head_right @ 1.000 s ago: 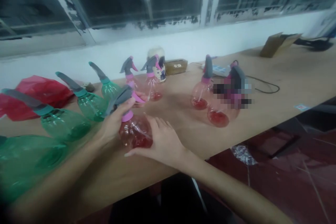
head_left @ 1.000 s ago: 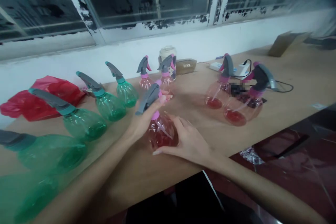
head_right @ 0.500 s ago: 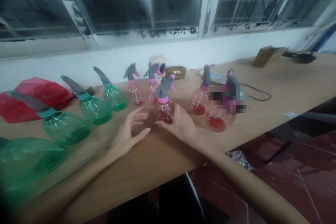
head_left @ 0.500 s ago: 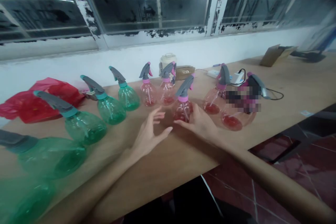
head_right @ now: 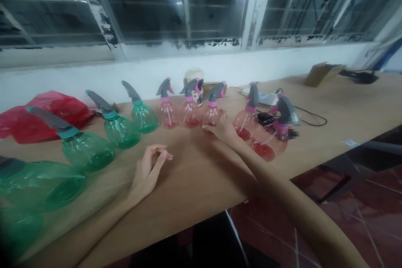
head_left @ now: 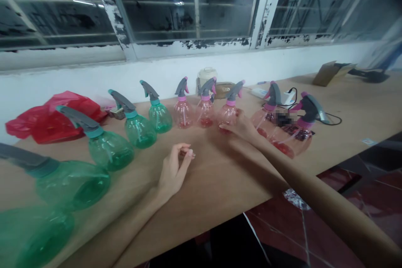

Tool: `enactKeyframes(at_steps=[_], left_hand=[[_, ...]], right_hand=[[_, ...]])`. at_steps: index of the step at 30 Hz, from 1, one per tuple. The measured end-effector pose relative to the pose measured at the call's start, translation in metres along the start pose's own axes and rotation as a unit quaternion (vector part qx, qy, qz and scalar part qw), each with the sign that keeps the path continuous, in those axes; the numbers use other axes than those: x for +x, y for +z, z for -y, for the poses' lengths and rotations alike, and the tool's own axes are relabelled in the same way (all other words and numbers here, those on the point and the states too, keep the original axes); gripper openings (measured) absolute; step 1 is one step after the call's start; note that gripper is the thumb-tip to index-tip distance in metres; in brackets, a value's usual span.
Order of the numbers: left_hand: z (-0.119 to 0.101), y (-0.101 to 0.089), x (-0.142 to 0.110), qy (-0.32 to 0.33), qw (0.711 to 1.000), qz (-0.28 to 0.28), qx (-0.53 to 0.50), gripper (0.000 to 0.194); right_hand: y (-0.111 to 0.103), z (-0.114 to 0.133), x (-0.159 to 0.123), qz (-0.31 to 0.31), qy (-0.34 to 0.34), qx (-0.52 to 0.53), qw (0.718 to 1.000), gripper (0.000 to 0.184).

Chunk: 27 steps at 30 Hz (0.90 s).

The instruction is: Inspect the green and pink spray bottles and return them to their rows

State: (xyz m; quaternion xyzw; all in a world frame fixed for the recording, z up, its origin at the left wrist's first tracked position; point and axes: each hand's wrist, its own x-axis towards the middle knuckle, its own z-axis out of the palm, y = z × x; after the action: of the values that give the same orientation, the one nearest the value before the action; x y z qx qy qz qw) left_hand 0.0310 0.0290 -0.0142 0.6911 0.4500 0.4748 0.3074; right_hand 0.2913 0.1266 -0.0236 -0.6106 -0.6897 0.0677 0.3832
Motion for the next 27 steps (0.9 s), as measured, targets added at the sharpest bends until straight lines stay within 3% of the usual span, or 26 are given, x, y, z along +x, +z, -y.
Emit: enactKeyframes(at_steps=[8, 11, 13, 15, 19, 24, 27], left_hand=[[0.002, 0.001, 0.000, 0.028, 0.995, 0.021, 0.090, 0.016], [0.003, 0.001, 0.001, 0.026, 0.993, 0.023, 0.111, 0.017], [0.003, 0.001, 0.001, 0.027, 0.992, 0.028, 0.122, 0.017], [0.004, 0.001, 0.001, 0.031, 0.991, 0.032, 0.128, 0.017], [0.005, 0.001, 0.000, 0.044, 0.990, 0.038, 0.131, 0.018], [0.006, 0.003, -0.002, 0.054, 0.989, 0.049, 0.129, 0.020], [0.006, 0.004, -0.003, 0.056, 0.989, 0.052, 0.125, 0.020]], right_hand=[[0.004, 0.005, 0.012, -0.003, 0.061, 0.033, 0.998, 0.100], [0.000, 0.009, 0.005, -0.041, 0.048, 0.039, 0.997, 0.110], [-0.007, 0.013, -0.007, -0.080, 0.014, 0.045, 0.996, 0.105], [-0.018, 0.018, -0.023, -0.103, -0.012, 0.055, 0.993, 0.089], [-0.045, 0.022, -0.059, -0.148, 0.004, 0.048, 0.988, 0.054], [-0.063, 0.016, -0.079, -0.190, 0.078, 0.013, 0.979, 0.060], [-0.065, 0.013, -0.075, -0.195, 0.081, -0.006, 0.977, 0.064]])
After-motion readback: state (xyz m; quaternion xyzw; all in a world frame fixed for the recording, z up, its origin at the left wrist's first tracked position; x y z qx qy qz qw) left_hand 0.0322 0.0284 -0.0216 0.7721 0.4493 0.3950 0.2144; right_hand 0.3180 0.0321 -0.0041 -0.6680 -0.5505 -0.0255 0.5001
